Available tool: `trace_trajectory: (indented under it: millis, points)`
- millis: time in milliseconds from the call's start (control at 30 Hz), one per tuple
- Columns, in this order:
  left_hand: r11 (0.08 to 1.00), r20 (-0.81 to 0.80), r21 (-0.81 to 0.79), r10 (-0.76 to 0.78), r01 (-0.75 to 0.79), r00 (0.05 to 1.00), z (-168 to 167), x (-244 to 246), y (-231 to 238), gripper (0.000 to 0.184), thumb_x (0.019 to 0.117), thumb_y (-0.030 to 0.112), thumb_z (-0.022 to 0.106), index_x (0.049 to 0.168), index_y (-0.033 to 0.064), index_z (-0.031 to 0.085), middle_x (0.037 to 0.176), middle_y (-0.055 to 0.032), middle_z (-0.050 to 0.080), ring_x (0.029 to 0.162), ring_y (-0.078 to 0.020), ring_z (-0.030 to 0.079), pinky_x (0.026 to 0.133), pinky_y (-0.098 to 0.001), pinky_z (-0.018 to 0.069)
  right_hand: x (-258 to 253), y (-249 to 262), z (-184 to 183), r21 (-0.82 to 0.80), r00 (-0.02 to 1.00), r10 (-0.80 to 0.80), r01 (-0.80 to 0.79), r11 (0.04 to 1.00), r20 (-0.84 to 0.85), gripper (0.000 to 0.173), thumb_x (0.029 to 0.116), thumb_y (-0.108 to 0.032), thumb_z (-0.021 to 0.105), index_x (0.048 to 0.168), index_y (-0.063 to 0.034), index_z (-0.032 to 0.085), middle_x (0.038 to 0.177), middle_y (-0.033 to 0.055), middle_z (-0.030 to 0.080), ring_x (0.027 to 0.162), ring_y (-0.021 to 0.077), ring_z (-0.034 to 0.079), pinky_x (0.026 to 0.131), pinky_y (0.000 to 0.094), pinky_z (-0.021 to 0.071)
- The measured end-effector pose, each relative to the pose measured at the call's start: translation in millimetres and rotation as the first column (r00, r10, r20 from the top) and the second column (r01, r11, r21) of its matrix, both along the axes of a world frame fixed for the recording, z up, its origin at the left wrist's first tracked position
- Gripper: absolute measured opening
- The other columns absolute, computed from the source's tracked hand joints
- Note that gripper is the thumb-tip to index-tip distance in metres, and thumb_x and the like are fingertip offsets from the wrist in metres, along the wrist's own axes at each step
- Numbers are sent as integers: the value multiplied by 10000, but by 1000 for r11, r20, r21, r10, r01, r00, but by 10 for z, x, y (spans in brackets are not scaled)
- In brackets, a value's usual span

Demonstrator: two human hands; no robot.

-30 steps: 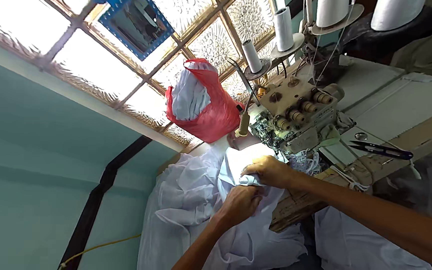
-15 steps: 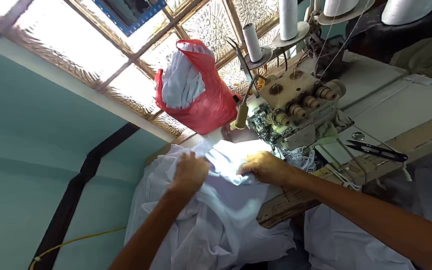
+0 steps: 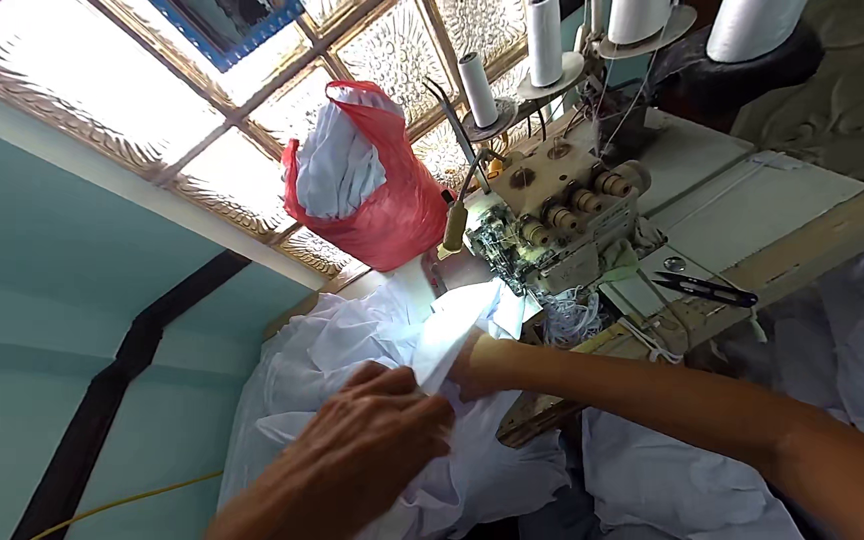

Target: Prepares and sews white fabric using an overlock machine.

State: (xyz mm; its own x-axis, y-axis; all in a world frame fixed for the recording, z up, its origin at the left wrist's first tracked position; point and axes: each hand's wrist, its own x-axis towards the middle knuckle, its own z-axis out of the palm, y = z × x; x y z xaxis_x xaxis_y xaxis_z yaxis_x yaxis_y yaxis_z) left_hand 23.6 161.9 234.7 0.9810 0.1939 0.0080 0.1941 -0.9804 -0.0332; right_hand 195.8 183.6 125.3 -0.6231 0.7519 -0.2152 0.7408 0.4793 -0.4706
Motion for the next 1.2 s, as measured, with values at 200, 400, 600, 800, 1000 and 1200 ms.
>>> trace_trajectory:
  millis: [200,400,600,800,1000,1200]
  points:
    - [985,31,-159,-67,71,997,-106,72,107,323,1028,295,477,862,169,724,1268,16,709,1306,-277,577,1030,-505,455,600,-1164,301,300,862,90,74,951,-499,499,1015,-357,493,631,-52,582,547,69,511,542,251,581,502,430,418]
    - [763,156,-536,-332,362,930,-146,546,94,349,1055,291,494,844,94,691,1086,-58,720,1318,-234,560,1197,-463,324,701,-1420,182,408,709,107,269,872,-697,235,940,-212,624,760,-64,657,631,40,577,588,94,555,516,217,405]
    - [949,174,-290,-72,121,982,-69,188,351,377,1049,279,464,790,134,697,901,52,688,1093,-95,627,1090,-368,425,860,-927,-56,478,735,189,204,854,-651,241,947,-231,656,867,-15,728,933,115,747,1124,284,680,1084,484,443]
    - [884,352,-429,-27,187,936,59,-253,515,338,1037,327,545,757,174,655,849,108,671,1134,-79,626,1155,-378,416,1240,-233,-528,531,833,123,223,818,-539,97,834,-64,690,871,1,751,1190,165,716,1176,319,649,1019,478,503]
    - [735,632,-609,222,299,742,-143,-242,730,348,1029,379,517,786,230,717,927,109,743,1065,-97,689,1070,-363,492,1298,-48,-690,657,861,109,291,696,-497,110,838,2,646,875,14,749,966,155,742,1005,290,710,912,390,564]
    - [826,655,-546,318,139,685,-143,-36,684,314,1008,241,516,726,238,653,831,147,673,939,-19,665,928,-243,534,1358,-194,-597,506,780,143,244,827,-609,121,897,-9,667,910,23,782,894,134,756,960,243,730,1065,403,490]
